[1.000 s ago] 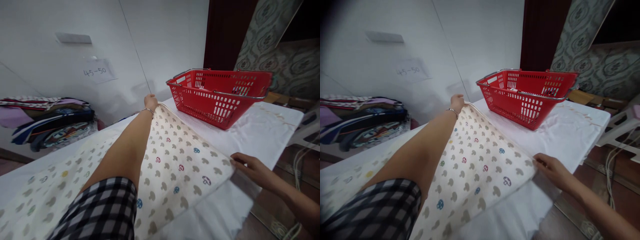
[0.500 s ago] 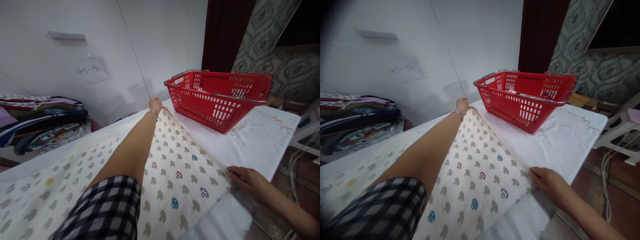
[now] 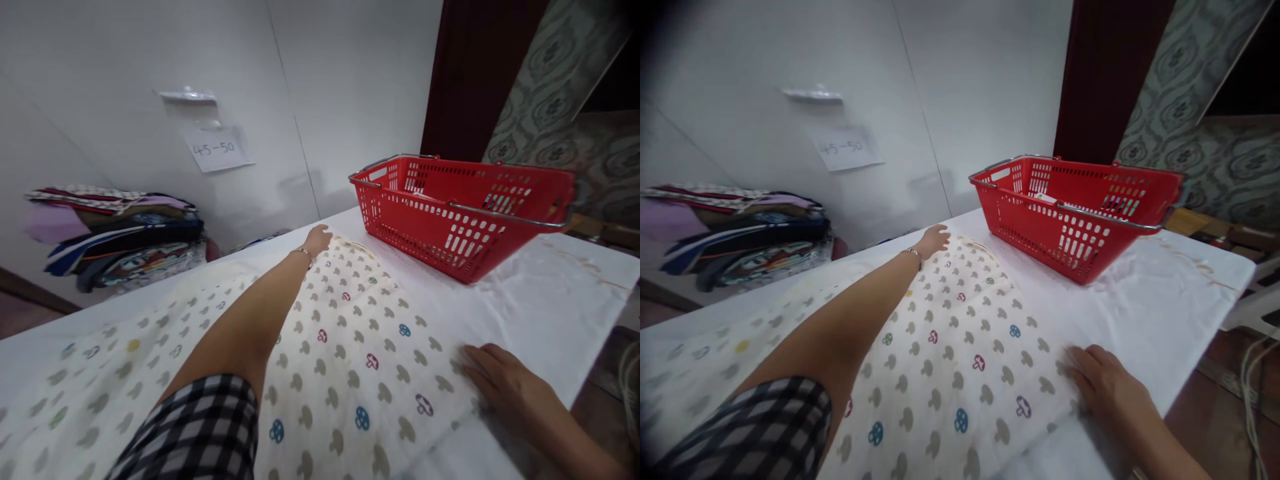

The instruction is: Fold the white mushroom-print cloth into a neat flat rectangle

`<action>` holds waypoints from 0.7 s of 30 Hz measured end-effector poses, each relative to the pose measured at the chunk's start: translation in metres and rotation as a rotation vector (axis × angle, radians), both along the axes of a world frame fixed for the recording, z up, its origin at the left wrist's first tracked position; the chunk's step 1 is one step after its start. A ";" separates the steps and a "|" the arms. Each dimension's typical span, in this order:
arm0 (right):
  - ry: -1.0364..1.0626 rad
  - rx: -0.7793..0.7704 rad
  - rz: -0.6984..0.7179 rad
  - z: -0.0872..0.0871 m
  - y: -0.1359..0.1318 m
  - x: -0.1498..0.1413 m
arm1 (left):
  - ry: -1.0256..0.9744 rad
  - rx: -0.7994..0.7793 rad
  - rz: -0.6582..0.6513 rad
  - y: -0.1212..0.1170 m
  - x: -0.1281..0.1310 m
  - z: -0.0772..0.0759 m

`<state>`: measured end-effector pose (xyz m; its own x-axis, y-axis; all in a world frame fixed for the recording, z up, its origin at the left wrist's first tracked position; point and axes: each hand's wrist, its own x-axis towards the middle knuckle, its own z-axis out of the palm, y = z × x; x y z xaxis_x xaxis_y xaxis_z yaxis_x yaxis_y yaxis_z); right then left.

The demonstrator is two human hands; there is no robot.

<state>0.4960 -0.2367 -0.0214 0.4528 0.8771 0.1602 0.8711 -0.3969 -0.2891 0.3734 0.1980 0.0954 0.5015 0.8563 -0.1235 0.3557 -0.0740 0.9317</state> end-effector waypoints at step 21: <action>0.052 -0.269 -0.136 0.019 0.025 0.004 | 0.471 0.946 -0.373 -0.255 -0.342 -0.066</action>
<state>0.4998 -0.2116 -0.0025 0.5704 0.8156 -0.0967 0.7914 -0.5773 -0.2008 0.0315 -0.0569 0.0291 0.8210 0.5121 0.2525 0.4659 -0.8565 0.2222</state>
